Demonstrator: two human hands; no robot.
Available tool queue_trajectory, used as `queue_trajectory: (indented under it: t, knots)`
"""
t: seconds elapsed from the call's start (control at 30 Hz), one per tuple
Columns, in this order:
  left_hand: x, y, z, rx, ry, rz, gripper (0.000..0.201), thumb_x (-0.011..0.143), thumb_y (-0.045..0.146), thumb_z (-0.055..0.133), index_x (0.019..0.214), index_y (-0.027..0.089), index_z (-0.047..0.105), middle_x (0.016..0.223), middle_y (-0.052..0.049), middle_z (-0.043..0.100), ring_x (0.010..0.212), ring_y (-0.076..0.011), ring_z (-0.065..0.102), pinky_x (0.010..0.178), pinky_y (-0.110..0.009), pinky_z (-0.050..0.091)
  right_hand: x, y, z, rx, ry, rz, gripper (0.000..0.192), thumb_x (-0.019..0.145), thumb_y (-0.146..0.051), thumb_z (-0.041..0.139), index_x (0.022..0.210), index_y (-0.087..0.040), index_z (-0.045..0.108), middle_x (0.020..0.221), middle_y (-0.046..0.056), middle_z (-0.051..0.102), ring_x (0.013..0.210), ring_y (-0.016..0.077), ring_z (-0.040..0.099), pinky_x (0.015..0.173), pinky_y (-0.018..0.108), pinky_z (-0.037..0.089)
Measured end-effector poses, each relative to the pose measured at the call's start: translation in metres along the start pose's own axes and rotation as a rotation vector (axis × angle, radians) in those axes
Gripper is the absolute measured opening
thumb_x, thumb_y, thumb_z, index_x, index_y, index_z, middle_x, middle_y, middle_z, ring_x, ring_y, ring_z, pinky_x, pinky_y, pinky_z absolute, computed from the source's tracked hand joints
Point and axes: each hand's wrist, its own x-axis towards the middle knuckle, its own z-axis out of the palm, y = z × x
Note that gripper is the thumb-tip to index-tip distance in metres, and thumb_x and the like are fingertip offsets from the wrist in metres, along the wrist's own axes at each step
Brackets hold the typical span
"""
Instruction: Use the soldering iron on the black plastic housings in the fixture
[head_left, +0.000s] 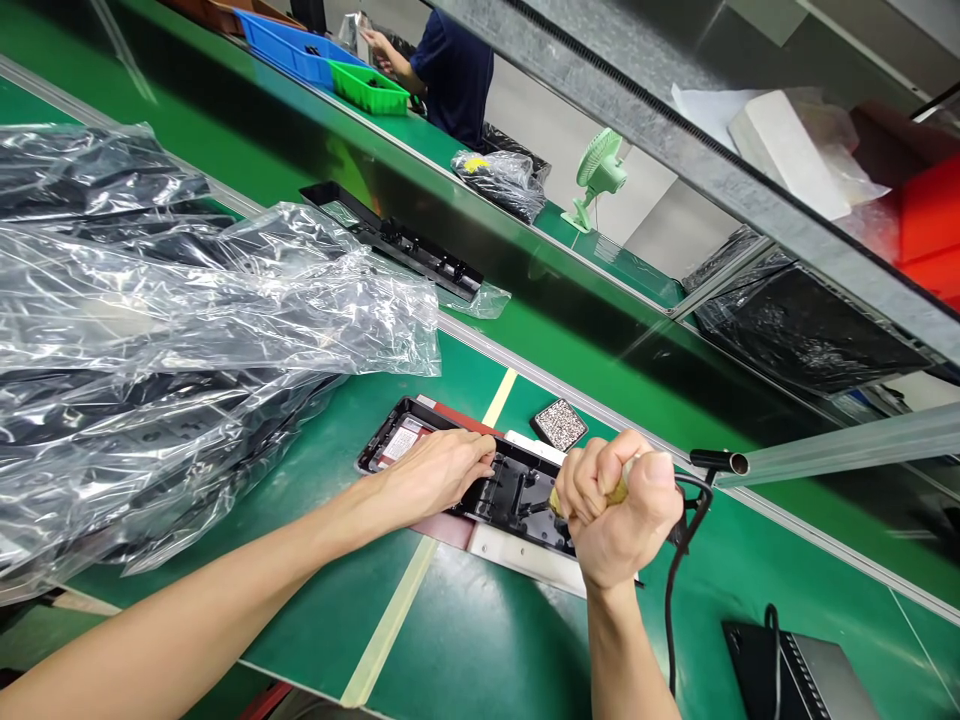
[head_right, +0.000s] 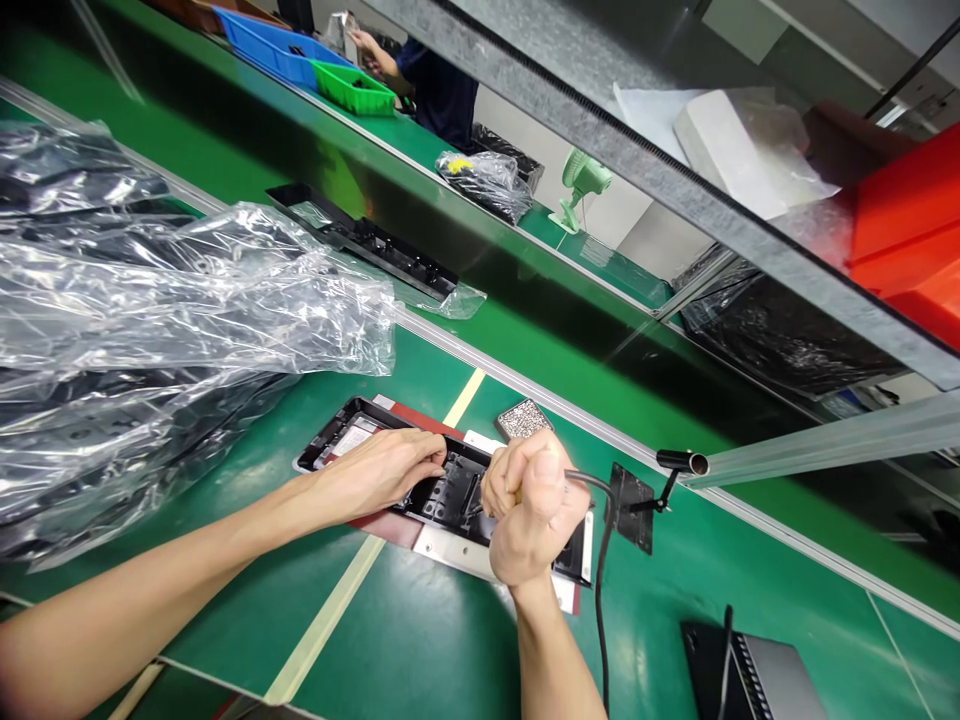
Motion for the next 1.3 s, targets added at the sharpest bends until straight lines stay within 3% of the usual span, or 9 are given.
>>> queue_trajectory:
  t: [1.3]
  knots:
    - [-0.0012,-0.0017,0.0021,-0.008,0.011,0.015,0.018,0.102,0.026,0.049,0.085,0.020,0.051,0.079,-0.001,0.063,0.072,-0.0194,0.058,0.061,-0.029,0.028,-0.0004,-0.0005,-0.0010,0.032,0.008,0.036,0.048,0.092,-0.051,0.058,0.058,-0.022,0.042,0.043,-0.009,0.029,0.035,0.0064,0.024,0.032,0.018,0.026]
